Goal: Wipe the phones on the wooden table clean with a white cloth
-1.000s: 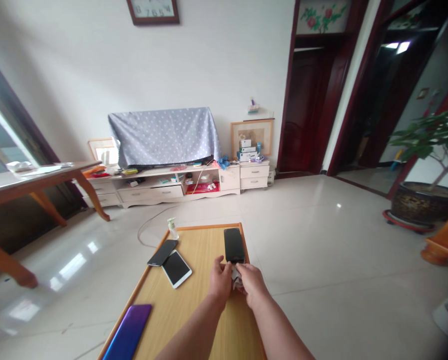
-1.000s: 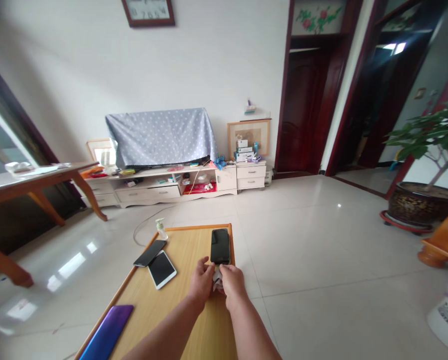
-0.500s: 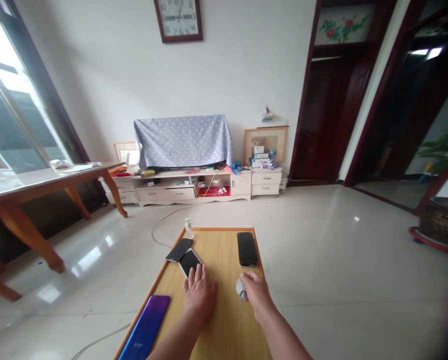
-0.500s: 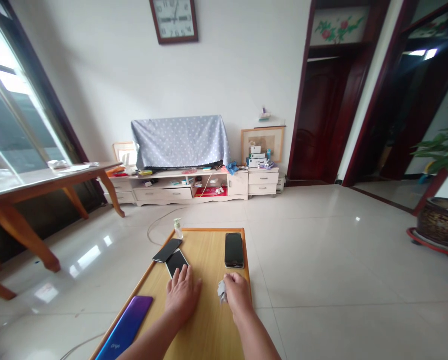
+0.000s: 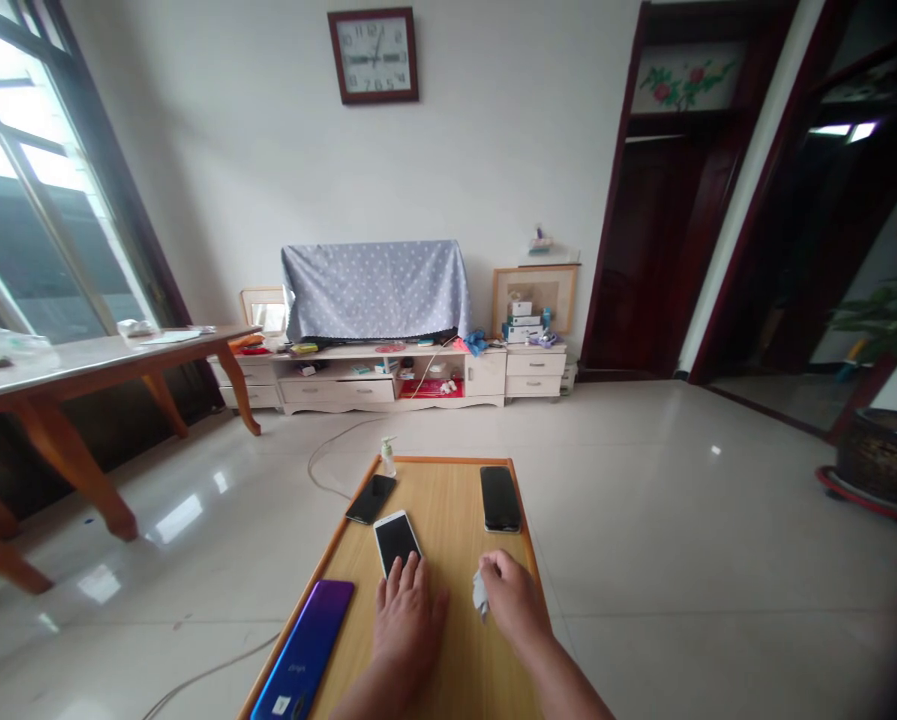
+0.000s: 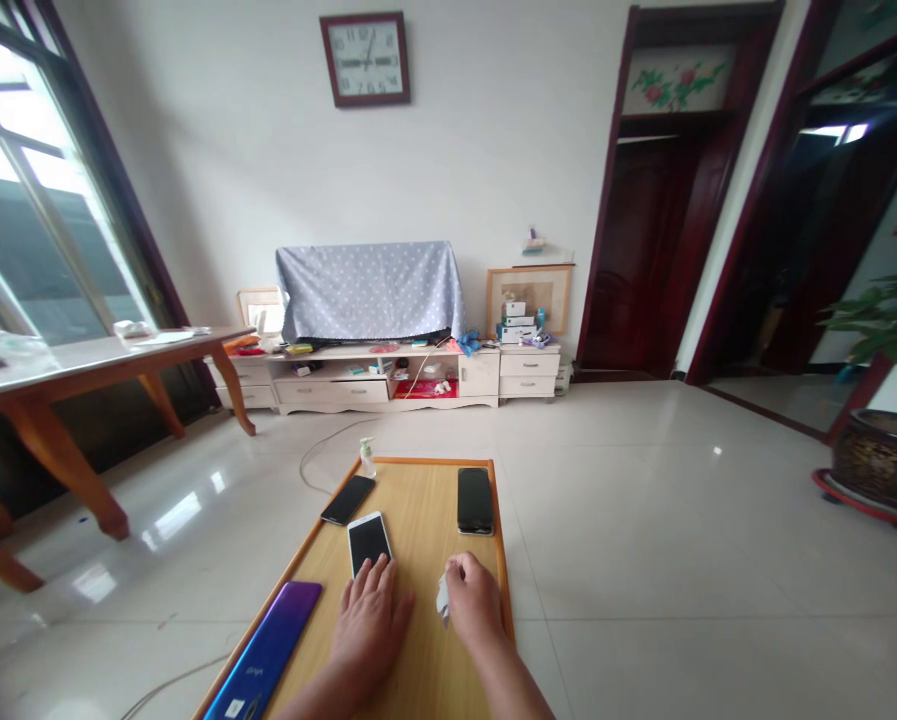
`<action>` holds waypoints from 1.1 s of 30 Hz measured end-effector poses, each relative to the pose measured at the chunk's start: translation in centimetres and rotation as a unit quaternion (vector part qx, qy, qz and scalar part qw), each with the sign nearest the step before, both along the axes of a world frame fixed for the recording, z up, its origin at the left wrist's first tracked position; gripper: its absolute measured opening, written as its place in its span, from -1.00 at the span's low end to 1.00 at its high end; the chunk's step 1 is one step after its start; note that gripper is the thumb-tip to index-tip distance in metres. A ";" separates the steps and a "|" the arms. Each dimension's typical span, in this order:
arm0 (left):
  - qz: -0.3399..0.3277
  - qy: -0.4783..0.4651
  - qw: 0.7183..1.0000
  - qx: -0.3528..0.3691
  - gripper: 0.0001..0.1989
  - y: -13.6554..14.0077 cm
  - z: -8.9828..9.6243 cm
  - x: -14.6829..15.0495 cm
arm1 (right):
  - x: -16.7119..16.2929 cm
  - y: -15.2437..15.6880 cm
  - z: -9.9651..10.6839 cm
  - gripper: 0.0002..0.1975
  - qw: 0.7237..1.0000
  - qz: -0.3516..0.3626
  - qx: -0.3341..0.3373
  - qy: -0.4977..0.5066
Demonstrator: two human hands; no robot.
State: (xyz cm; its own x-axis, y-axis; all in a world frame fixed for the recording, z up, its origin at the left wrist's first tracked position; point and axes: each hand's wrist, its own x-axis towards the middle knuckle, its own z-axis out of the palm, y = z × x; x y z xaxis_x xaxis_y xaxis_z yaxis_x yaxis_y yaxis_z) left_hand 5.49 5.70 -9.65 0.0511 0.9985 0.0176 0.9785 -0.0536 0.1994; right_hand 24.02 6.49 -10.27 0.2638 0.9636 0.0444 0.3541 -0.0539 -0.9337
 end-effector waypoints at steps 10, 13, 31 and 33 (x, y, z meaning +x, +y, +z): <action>-0.042 -0.014 0.998 0.046 -0.54 -3.8 0.2 -1.8 | -2.5 -4.1 -0.4 -0.52 0.992 0.010 0.045 -0.117; -0.067 -0.021 0.996 0.055 -0.58 -4.8 0.3 -2.5 | -2.9 -5.0 -0.3 -0.54 0.990 0.000 0.054 -0.126; -0.185 -0.116 0.974 0.054 -0.84 -9.0 2.5 -4.9 | -4.6 -11.0 0.4 -0.68 0.986 -0.041 0.095 -0.129; -0.203 -0.118 0.971 0.044 -0.83 -9.2 2.7 -5.3 | -4.9 -11.3 0.3 -0.65 0.986 -0.057 0.097 -0.121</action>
